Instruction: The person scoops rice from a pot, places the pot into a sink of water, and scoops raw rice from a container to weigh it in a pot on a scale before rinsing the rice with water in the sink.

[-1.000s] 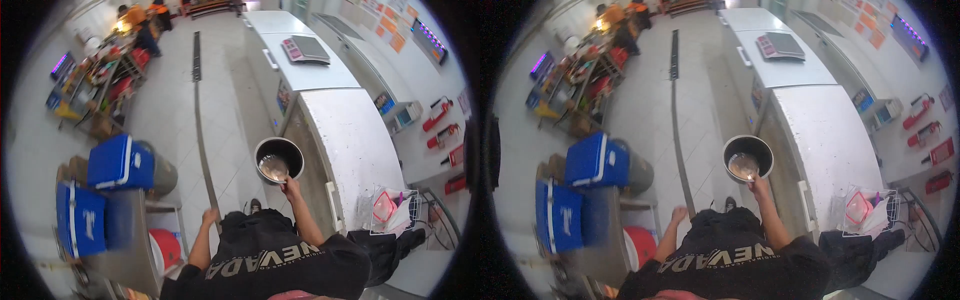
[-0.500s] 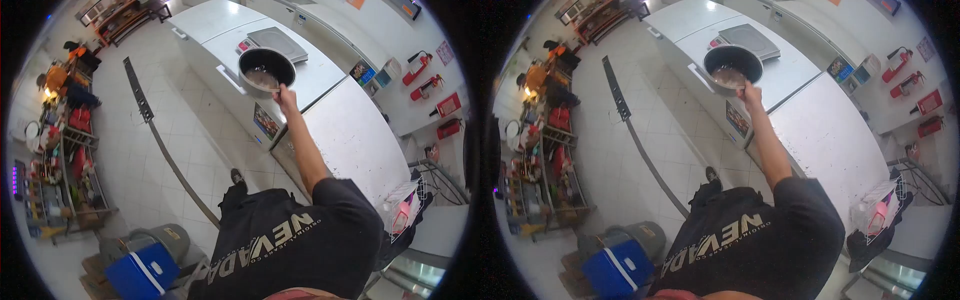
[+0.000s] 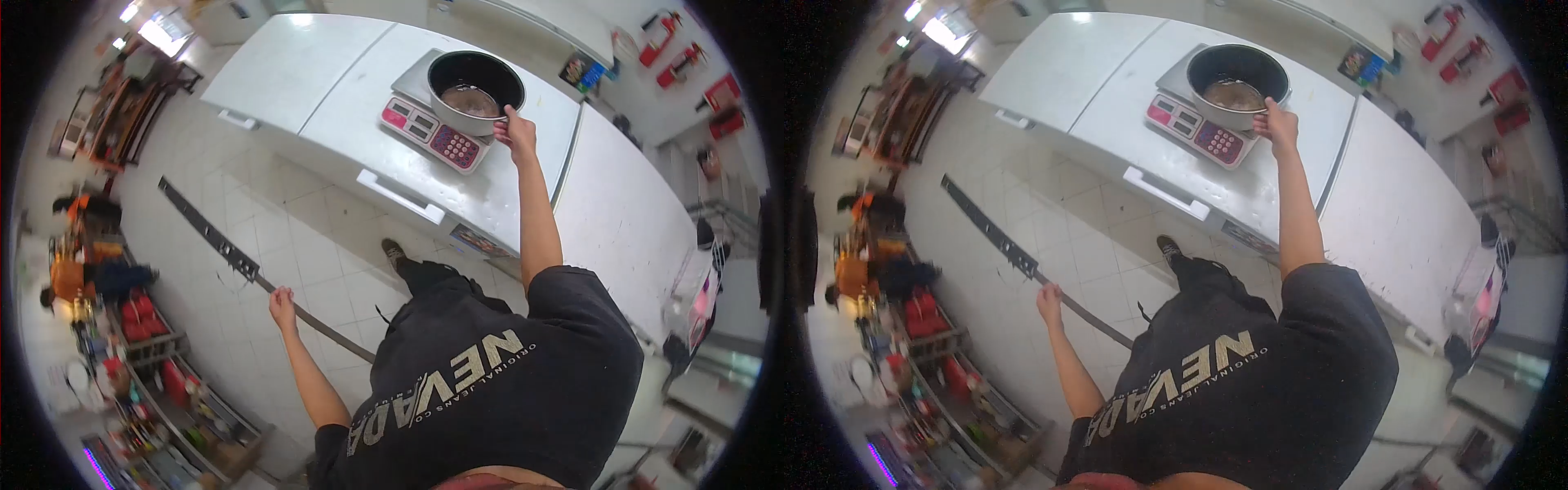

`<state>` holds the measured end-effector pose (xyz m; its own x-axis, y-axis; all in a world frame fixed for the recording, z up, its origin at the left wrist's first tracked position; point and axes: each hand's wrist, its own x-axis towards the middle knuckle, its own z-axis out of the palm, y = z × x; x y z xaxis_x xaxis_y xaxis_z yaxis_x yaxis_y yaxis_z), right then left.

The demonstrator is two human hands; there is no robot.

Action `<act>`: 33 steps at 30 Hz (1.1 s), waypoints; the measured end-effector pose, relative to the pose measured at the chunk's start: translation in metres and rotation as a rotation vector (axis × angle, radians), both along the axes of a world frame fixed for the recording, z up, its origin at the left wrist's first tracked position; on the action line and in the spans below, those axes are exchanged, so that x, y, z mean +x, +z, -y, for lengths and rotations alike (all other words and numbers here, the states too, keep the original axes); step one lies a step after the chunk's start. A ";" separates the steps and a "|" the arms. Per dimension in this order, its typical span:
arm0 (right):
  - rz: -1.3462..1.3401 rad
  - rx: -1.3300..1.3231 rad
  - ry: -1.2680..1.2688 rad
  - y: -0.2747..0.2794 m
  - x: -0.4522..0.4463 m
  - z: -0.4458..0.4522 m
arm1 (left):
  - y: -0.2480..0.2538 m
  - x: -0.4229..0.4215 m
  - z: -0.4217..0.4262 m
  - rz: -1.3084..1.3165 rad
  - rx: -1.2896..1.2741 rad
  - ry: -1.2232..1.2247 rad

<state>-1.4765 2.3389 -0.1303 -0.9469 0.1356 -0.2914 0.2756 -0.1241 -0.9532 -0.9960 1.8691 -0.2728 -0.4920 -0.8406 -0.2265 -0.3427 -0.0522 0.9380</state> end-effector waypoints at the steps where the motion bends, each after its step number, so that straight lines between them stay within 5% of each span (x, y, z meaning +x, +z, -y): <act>1: 0.057 -0.010 -0.061 -0.007 0.014 -0.007 | -0.015 -0.002 0.012 0.009 0.005 -0.053; 3: 0.144 -0.035 -0.188 -0.013 0.033 -0.015 | -0.060 -0.005 0.013 0.145 0.213 0.020; 6: 0.155 0.234 -0.184 -0.114 0.066 -0.018 | -0.187 0.048 0.014 0.590 0.184 -0.510; 8: 0.191 0.356 -0.019 -0.124 0.092 0.017 | -0.185 0.056 0.010 0.814 0.179 -0.807; 12: 0.096 0.151 -0.203 -0.144 0.085 0.078 | -0.164 0.016 0.058 0.902 0.197 -1.015; 15: 0.117 0.361 -0.345 -0.154 0.077 0.094 | -0.159 -0.041 0.126 0.845 0.121 -1.099; 19: 0.131 0.668 -0.348 -0.193 0.073 0.081 | -0.151 -0.138 0.240 0.487 -0.644 -1.545; 20: 0.138 0.642 -0.342 -0.190 0.075 0.083 | -0.145 -0.161 0.266 0.548 -0.489 -1.406; 22: 0.194 0.546 -0.362 -0.165 0.075 0.096 | -0.106 -0.219 0.298 0.616 0.345 -0.543; 27: 0.308 0.526 -0.401 -0.139 0.073 0.111 | -0.077 -0.293 0.370 0.458 0.320 -0.426; 33: 0.331 0.464 -0.508 -0.135 0.070 0.123 | -0.129 -0.277 0.369 0.726 0.437 -0.632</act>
<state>-1.4070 2.2160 -0.2652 -0.6084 0.7092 -0.3563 0.5724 0.0811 -0.8159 -1.2729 1.5001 -0.4018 -0.4370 -0.2535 -0.8630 -0.8967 0.0480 0.4400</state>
